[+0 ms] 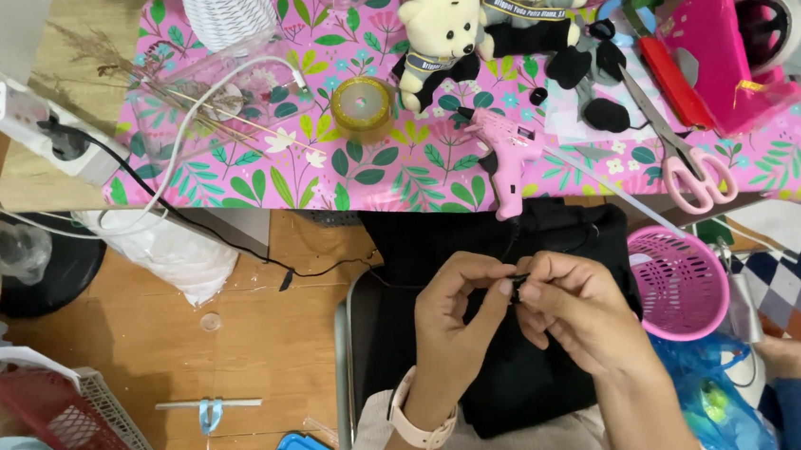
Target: Using a hot glue gun to attach small black accessories like ears and hats to white bear figurines
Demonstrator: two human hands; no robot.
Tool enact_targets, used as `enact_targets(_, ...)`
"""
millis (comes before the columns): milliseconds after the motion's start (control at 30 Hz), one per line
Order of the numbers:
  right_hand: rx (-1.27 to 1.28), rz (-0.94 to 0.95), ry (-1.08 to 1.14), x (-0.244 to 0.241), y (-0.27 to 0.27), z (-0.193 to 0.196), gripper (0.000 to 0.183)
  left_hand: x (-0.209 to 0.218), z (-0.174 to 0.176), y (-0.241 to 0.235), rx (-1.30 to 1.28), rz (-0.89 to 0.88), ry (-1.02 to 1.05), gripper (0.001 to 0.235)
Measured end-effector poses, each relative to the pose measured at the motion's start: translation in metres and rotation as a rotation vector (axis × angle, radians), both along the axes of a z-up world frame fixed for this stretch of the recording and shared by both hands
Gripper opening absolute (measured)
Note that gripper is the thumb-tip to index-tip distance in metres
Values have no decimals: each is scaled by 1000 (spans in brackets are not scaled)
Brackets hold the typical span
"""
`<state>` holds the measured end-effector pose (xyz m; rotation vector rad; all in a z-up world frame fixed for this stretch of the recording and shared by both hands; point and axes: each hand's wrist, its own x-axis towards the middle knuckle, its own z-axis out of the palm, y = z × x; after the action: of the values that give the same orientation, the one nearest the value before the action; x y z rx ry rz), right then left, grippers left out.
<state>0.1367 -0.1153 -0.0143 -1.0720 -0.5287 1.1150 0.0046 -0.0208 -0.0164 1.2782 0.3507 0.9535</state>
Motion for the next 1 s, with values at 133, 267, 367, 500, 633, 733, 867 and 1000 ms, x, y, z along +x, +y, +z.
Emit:
enact_targets(133, 33, 26, -39, -1, 0, 7, 18, -2, 2, 1, 25, -13, -12, 10)
enact_targets(267, 78, -24, -26, -5, -4, 2, 19, -4, 9, -1, -12, -77, -12, 10)
enact_targets(367, 142, -30, -53, -8, -6, 2, 19, -7, 16, -4, -47, -110, 13, 10)
enact_targets(500, 129, -14, -102, -4, -15, 1, 19, -8, 19, -11, 7, -98, 24, 11)
enact_targets(633, 126, 5, -80, 5, -26, 6, 19, -1, 18, -21, 64, -61, 32, 12)
enact_targets(733, 107, 7, -71, 11, -32, 14, 24, 5, 25, -24, 220, -32, 45, 14)
enact_targets(867, 160, 2, -142, 21, -45, 23, 21, 18, 24, -34, 193, -68, 20, 14)
enact_targets(1000, 184, -34, -164, 23, -54, 24, 21, 21, 29, -37, 212, -106, 14, 12)
